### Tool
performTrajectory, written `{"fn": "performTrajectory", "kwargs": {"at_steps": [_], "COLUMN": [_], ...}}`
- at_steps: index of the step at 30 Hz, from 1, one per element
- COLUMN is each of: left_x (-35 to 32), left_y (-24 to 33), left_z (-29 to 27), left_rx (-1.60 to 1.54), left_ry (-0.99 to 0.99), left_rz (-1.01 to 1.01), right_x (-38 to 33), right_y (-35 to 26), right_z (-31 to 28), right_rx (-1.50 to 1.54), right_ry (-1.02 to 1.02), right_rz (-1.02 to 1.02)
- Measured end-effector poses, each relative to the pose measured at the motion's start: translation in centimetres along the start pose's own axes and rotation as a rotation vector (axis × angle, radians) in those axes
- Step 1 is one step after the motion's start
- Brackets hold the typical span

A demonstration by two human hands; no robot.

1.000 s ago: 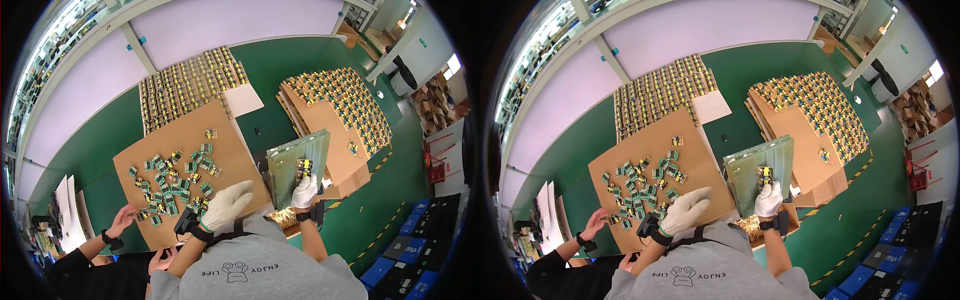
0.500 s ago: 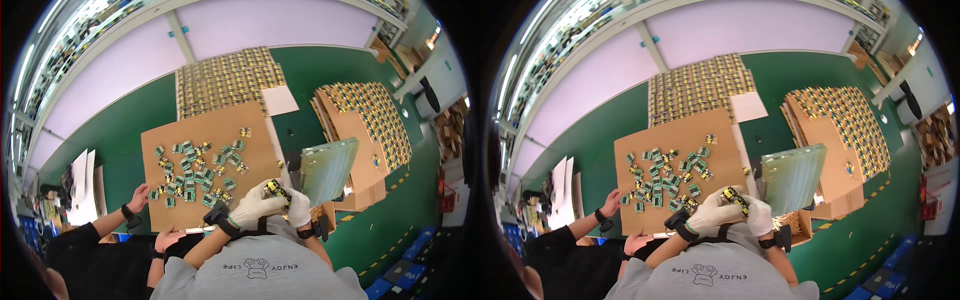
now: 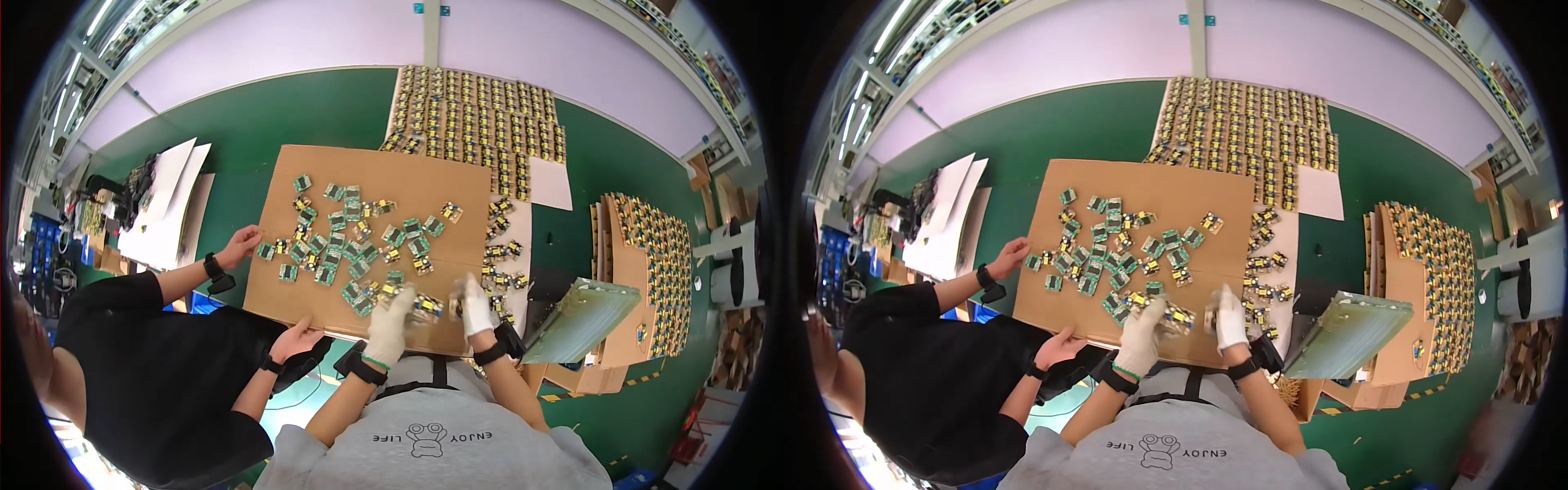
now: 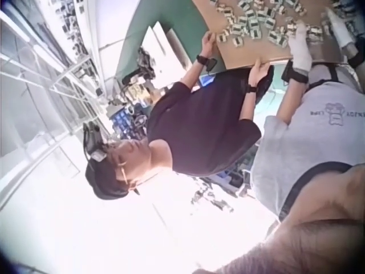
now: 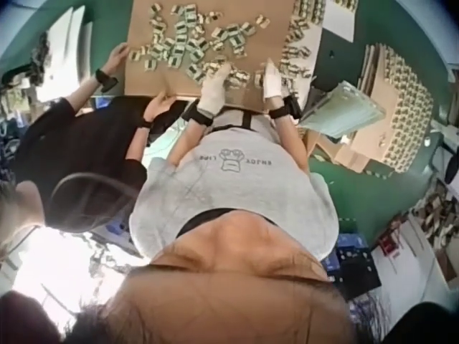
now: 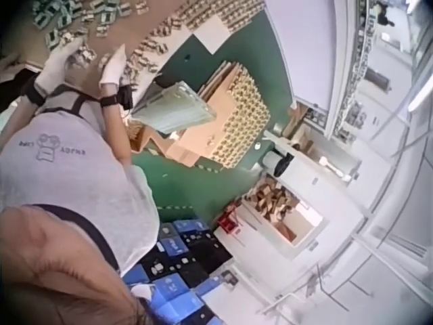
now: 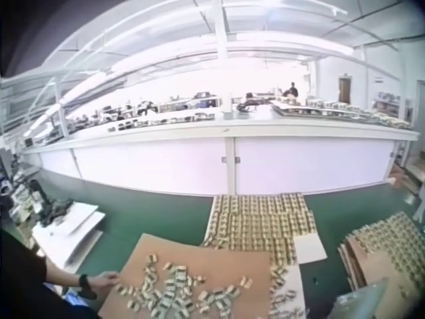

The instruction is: The person sorts circuit boards by hand, picking them up from a pile and placing them onto a cardboard sheet. They then pick up a larger board, place a smaller circuit board onto it, and set the combined unit onto a separate cardboard sheet.

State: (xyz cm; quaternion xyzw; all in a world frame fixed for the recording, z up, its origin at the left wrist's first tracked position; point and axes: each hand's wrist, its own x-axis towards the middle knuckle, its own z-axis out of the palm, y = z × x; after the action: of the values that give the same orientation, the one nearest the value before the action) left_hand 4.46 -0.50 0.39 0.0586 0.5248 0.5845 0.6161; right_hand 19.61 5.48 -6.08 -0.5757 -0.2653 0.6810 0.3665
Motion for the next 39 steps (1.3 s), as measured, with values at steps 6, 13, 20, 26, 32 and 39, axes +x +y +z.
{"fn": "performTrajectory", "kwargs": {"at_steps": [6, 13, 20, 26, 32, 39], "left_x": [-0.1, 0.5, 0.9, 1.1, 1.4, 1.0], "left_y": [0.4, -0.8, -0.5, 0.6, 1.2, 7.3], "left_z": [-4.1, -3.8, -3.2, -3.8, -5.4, -5.9], "left_rx": [-0.066, -0.002, 0.057, -0.358, 0.349, -0.463], "left_ry": [0.167, 0.072, 0.142, 0.137, 0.383, 0.325], "left_rz": [0.084, 0.148, 0.206, -0.026, 0.458, 0.200], "right_x": [1.9, -4.5, -4.4, -1.5, -4.3, -5.8], "right_y": [-1.8, -1.8, 0.9, 3.7, -1.6, -3.9], "right_z": [3.4, 6.4, 7.8, 7.1, 12.0, 19.3], "right_rx": [-0.807, -0.712, -0.545, -0.571, -0.858, -0.872], "right_ry": [0.223, 0.075, -0.046, -0.088, -0.113, -0.352], "right_rz": [-0.567, -0.814, -0.536, -0.579, -0.626, -0.489]}}
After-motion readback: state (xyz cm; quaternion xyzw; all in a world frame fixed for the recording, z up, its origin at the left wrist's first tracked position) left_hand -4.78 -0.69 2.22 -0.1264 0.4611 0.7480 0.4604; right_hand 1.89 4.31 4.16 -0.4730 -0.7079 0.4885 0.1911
